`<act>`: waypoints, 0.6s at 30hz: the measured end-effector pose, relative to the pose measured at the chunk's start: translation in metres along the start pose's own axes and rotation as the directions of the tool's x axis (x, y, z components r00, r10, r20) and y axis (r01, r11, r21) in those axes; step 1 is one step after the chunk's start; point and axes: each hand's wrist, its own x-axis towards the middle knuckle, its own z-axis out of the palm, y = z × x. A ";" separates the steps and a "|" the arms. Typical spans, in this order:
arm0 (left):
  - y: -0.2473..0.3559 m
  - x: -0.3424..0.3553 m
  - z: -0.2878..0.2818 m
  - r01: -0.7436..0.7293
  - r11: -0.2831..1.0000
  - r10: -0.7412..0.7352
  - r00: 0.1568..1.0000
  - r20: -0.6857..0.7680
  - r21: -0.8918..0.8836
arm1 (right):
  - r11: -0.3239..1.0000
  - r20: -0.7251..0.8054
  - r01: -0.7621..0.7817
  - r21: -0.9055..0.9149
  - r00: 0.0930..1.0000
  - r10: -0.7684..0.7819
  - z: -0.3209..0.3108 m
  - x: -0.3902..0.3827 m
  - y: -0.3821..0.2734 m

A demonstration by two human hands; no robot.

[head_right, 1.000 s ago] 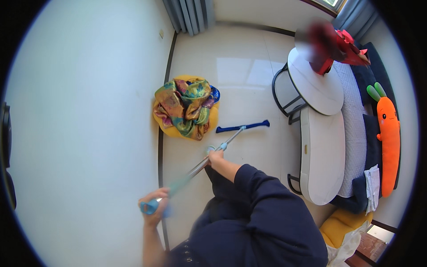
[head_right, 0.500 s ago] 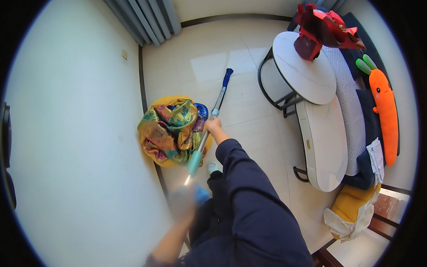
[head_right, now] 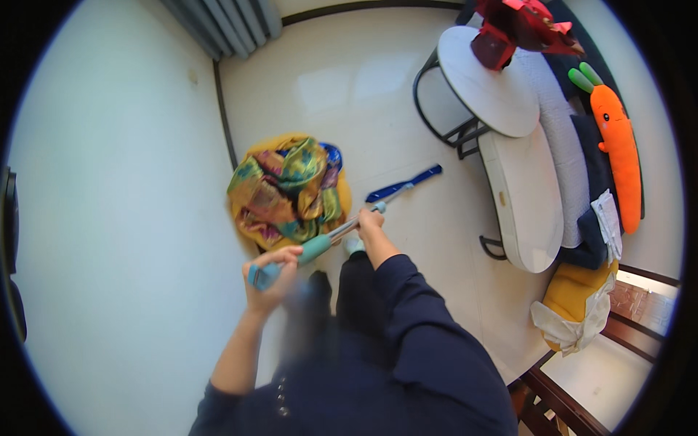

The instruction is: The person mops a tiled floor in a living area using a blue mop and a cloth. They move around furniture, dip the mop into a red bucket in an adjacent bathroom, and continue mopping the living room floor.

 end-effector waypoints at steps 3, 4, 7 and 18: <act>0.006 -0.002 -0.022 0.090 0.995 -0.086 0.991 0.099 -0.042 | 0.996 -0.027 -0.090 0.013 0.996 0.090 -0.029 -0.012 0.031; 0.012 -0.002 -0.028 0.082 0.996 -0.077 0.987 0.141 -0.030 | 0.991 0.015 -0.131 0.033 0.991 0.131 -0.039 -0.009 0.043; 0.025 -0.003 -0.036 0.001 0.999 -0.016 0.957 0.289 0.051 | 0.966 0.211 -0.246 0.085 0.951 0.224 -0.067 -0.005 0.058; 0.051 0.035 -0.014 -0.083 0.985 0.008 0.895 0.445 0.149 | 0.984 0.343 -0.161 -0.077 0.922 0.178 -0.084 -0.022 0.023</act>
